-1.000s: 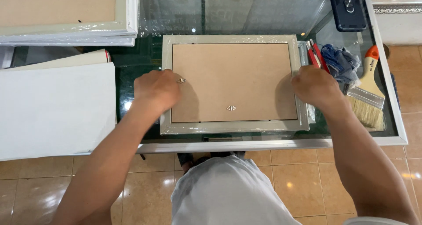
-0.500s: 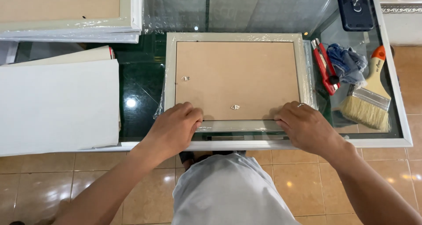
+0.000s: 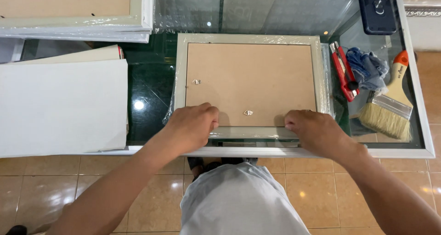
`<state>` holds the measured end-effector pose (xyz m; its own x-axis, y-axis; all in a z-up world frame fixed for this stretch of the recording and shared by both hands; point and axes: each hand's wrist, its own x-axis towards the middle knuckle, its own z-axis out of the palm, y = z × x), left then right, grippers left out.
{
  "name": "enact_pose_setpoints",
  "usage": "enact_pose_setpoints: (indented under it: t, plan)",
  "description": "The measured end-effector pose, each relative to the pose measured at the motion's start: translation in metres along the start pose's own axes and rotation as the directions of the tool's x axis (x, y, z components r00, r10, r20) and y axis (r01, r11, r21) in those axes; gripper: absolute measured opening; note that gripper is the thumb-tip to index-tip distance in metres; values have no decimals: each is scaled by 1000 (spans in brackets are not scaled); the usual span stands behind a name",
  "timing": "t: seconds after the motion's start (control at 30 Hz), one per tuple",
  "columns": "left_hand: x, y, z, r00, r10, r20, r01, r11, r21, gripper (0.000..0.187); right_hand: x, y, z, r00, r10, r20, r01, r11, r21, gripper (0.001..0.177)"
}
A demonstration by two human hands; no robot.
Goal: Cleaning the glass and assembling a picture frame by inserting a backing board.
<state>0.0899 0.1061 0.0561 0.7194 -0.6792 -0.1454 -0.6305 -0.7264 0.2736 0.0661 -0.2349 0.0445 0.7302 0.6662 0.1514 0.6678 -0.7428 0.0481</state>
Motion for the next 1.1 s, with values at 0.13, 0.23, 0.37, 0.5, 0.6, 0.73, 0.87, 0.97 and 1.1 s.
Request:
enact_pose_setpoints:
  t: [0.13, 0.23, 0.37, 0.5, 0.6, 0.73, 0.87, 0.97, 1.1]
  plan:
    - [31, -14, 2, 886, -244, 394, 333, 927, -173, 18, 37, 7, -41, 631, 238, 738, -639, 699, 321, 17]
    - [54, -27, -17, 897, -272, 348, 353, 915, -194, 18, 65, 26, -49, 665, 279, 693, -659, 655, 369, 15]
    - [112, -84, -14, 910, -360, -205, 358, 932, -51, 9, 102, 75, -17, 818, 473, 327, -532, 838, 119, 17]
    - [143, -111, -19, 902, -328, -280, 323, 944, -65, 24, 136, 107, -2, 714, 603, 355, -700, 634, 329, 19]
    - [141, -110, -17, 929, -295, -225, 293, 955, -43, 22, 134, 112, 3, 756, 547, 360, -650, 691, 316, 13]
    - [145, -116, -3, 901, -326, -286, 317, 945, -79, 24, 132, 119, 18, 785, 527, 324, -616, 719, 323, 9]
    - [152, -102, 39, 753, -112, -649, 430, 830, 355, 12, 120, 128, 70, 890, 451, 66, -440, 889, -128, 8]
    - [163, -95, 52, 727, -171, -665, 491, 806, 330, 14, 110, 99, 79, 892, 433, -126, -450, 877, -170, 7]
    - [127, -93, 14, 749, -223, -624, 436, 875, 211, 20, 95, 108, 63, 895, 426, -134, -440, 892, -106, 14]
